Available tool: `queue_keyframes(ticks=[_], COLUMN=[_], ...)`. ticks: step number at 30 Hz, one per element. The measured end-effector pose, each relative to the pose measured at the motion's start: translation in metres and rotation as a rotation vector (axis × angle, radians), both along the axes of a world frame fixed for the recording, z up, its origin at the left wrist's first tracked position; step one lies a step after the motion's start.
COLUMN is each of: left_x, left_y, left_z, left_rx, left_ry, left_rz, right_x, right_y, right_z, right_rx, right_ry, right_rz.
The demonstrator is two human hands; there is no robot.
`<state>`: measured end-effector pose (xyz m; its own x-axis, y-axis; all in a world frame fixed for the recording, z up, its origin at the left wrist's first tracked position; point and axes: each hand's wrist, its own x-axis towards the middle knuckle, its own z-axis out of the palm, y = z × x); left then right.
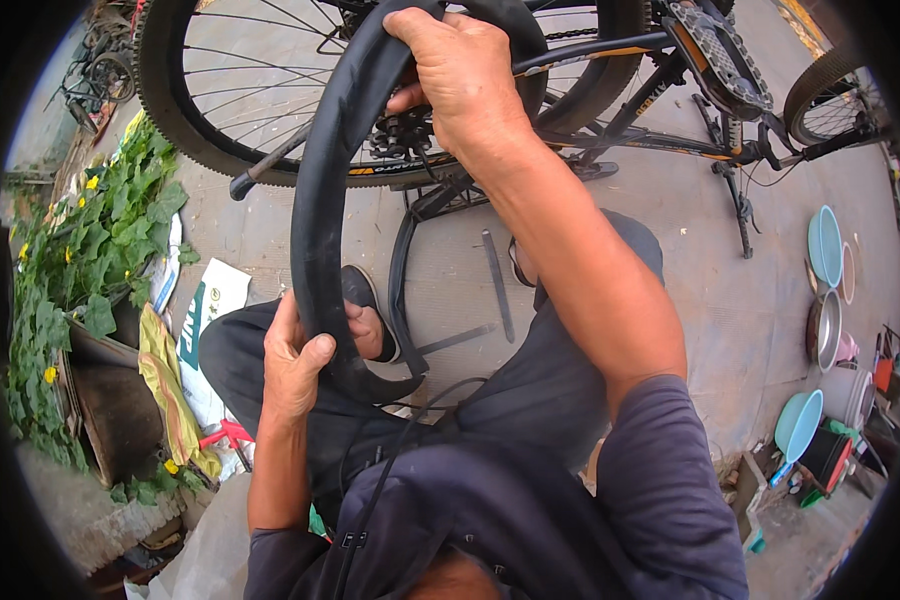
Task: The person removes the inner tube from a bicycle tire, inspects it for damage, and applies a patch to a hole. The person then prepares to reinstall the tube into the tire.
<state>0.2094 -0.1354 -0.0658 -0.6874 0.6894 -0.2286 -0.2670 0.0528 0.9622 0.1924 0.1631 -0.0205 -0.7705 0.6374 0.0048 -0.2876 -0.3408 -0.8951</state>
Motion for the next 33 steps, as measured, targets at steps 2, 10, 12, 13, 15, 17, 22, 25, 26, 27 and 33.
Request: queue_keyframes(ticks=[2,10,12,13,15,17,22,25,26,27,33], left_x=[-0.002,-0.015,-0.017,-0.019,-0.025,-0.035,-0.038,-0.035,-0.035,-0.036,-0.031], left_y=[0.034,0.103,0.107,0.106,0.102,0.091,0.082,0.083,0.082,0.082,0.091], left_z=[0.013,0.008,0.002,0.003,0.016,0.027,0.024,0.024,0.023,0.021,0.018], left_rx=[0.008,-0.233,-0.192,-0.059,0.084,0.168,0.287,0.254,0.252,0.251,0.142], left_ry=[0.182,0.972,0.840,0.558,0.166,-0.062,-0.210,-0.257,-0.258,-0.258,0.128], left_rz=[0.131,0.335,0.354,0.322,0.262,0.181,0.096,0.105,0.109,0.113,0.257], right_x=[0.001,0.012,0.014,0.014,0.016,0.025,0.031,0.031,0.029,0.028,0.023], right_y=[-0.008,-0.015,-0.006,0.001,0.011,0.017,0.009,-0.005,-0.009,-0.011,-0.020], right_z=[0.003,0.019,0.011,0.010,0.010,0.000,-0.024,-0.034,-0.036,-0.037,-0.036], right_rx=[0.031,0.205,0.212,0.183,0.125,0.289,0.150,0.025,0.006,-0.013,-0.002], right_ry=[-0.027,-0.236,-0.178,-0.200,-0.243,-0.041,-0.107,-0.048,-0.057,-0.065,-0.071], right_rz=[-0.087,-0.087,0.013,0.073,0.195,0.334,0.585,0.648,0.621,0.594,0.498])
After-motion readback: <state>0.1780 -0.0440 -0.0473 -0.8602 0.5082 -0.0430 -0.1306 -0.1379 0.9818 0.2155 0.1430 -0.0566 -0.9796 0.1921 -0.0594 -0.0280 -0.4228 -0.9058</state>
